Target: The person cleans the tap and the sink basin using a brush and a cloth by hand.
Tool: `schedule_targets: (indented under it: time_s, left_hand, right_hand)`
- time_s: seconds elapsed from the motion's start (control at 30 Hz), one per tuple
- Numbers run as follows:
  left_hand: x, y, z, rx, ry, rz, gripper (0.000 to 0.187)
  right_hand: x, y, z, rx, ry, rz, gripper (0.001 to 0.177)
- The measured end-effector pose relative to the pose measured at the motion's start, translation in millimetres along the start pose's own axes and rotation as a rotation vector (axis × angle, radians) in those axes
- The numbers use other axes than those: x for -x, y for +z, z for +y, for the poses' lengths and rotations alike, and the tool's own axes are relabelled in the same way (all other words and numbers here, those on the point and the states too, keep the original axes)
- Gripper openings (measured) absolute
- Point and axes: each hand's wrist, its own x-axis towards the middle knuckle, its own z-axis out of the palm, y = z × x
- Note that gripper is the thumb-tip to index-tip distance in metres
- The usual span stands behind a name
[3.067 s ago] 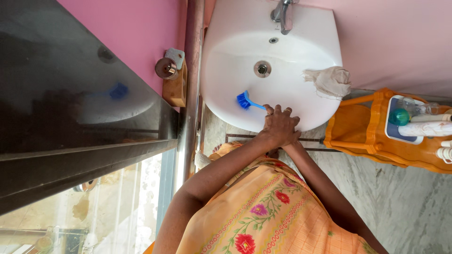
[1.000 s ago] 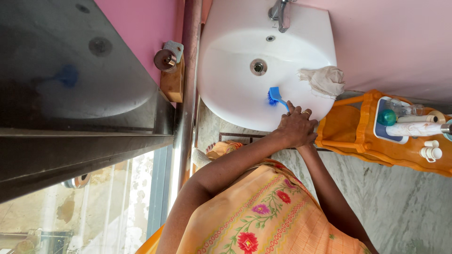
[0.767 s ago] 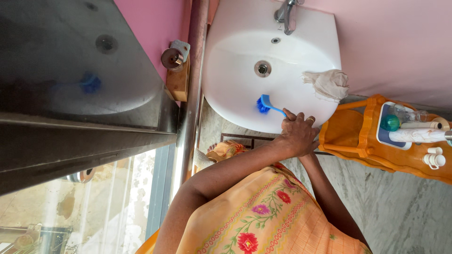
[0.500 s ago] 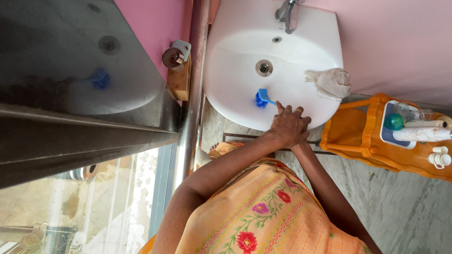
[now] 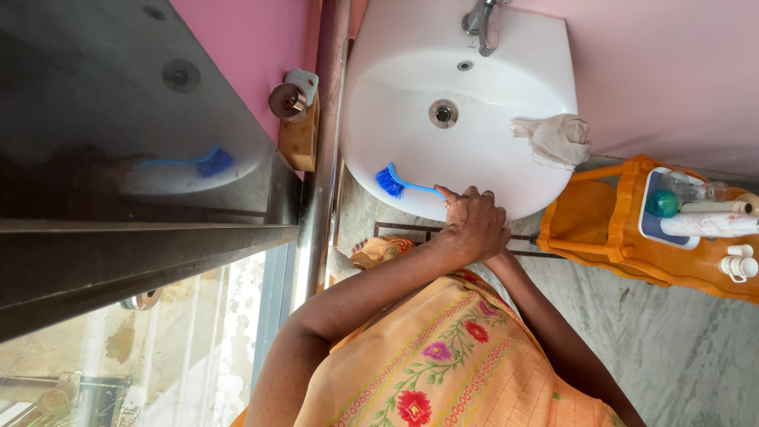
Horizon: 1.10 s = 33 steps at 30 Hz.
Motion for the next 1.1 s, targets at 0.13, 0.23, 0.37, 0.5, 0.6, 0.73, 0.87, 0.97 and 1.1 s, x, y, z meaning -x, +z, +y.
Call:
schedule_targets:
  time_s: [0.13, 0.23, 0.37, 0.5, 0.6, 0.73, 0.87, 0.97, 1.1]
  left_hand:
    - [-2, 17, 9, 0.092, 0.144, 0.165, 0.041]
    - [-16, 36, 14, 0.309, 0.279, 0.263, 0.049]
    - [-23, 38, 23, 0.303, 0.325, 0.277, 0.050]
    - [-12, 26, 17, 0.263, 0.225, 0.098, 0.044]
    - [-10, 23, 12, 0.316, 0.241, 0.122, 0.049]
    - [-15, 30, 16, 0.519, 0.315, 0.231, 0.050]
    - [-13, 26, 23, 0.516, 0.268, 0.323, 0.060]
    - [-13, 29, 21, 0.517, 0.217, 0.410, 0.065]
    - [-37, 43, 6, 0.515, 0.095, 0.454, 0.071]
  right_hand:
    - [9, 21, 50, -0.592, -0.105, 0.028, 0.049]
    - [13, 22, 62, -1.358, -0.092, 0.059, 0.057]
    - [17, 30, 70, -0.988, 0.054, 0.061, 0.059]
    - [45, 39, 79, -1.424, 0.187, -0.041, 0.063]
    - [45, 47, 78, -1.719, 0.278, 0.071, 0.061]
    - [46, 30, 89, -1.444, 0.292, 0.290, 0.056]
    - [52, 23, 95, -1.094, 0.285, 0.399, 0.051]
    - [46, 25, 90, -0.851, 0.249, 0.435, 0.047]
    - [15, 20, 75, -0.521, 0.185, 0.408, 0.043]
